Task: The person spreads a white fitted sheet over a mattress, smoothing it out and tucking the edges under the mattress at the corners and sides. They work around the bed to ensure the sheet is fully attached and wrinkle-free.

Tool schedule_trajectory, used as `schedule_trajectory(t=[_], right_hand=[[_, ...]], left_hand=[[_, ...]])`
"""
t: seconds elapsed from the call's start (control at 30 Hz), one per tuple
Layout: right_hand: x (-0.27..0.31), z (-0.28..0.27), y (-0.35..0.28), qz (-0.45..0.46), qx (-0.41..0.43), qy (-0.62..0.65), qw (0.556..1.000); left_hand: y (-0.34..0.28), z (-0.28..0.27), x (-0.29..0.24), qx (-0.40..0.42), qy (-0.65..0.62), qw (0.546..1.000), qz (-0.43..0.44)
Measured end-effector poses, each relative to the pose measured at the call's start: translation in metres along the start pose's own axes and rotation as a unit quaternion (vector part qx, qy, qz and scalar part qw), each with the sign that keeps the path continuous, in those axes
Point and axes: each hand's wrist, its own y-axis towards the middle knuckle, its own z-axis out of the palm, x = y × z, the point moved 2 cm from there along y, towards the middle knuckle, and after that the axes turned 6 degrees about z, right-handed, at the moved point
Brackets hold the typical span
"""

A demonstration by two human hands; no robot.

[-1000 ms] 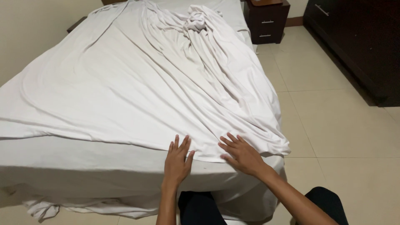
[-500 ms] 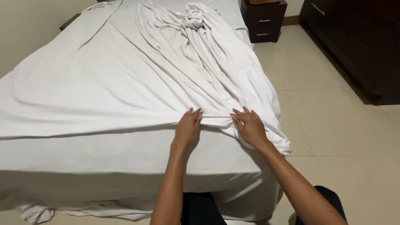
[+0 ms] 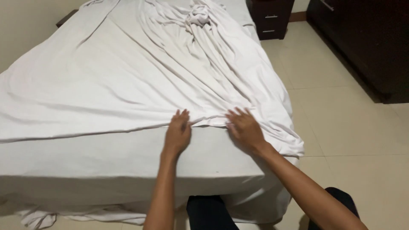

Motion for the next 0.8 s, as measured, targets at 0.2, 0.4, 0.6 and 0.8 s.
schedule_trajectory(t=[0.2, 0.4, 0.6, 0.8], right_hand=[[0.07, 0.058, 0.032, -0.088, 0.134, 0.06, 0.985], [0.076, 0.084, 0.062, -0.049, 0.199, 0.059, 0.977], [0.074, 0.092, 0.074, -0.048, 0.21, 0.044, 0.976], [0.066, 0.114, 0.066, -0.035, 0.148, 0.041, 0.988]], left_hand=[[-0.021, -0.039, 0.044, 0.032, 0.083, 0.996, -0.023], [-0.001, -0.037, 0.04, 0.102, 0.086, 0.99, -0.035], [0.011, -0.036, 0.044, 0.173, 0.148, 0.974, -0.004], [0.004, -0.029, 0.05, 0.151, 0.157, 0.976, 0.019]])
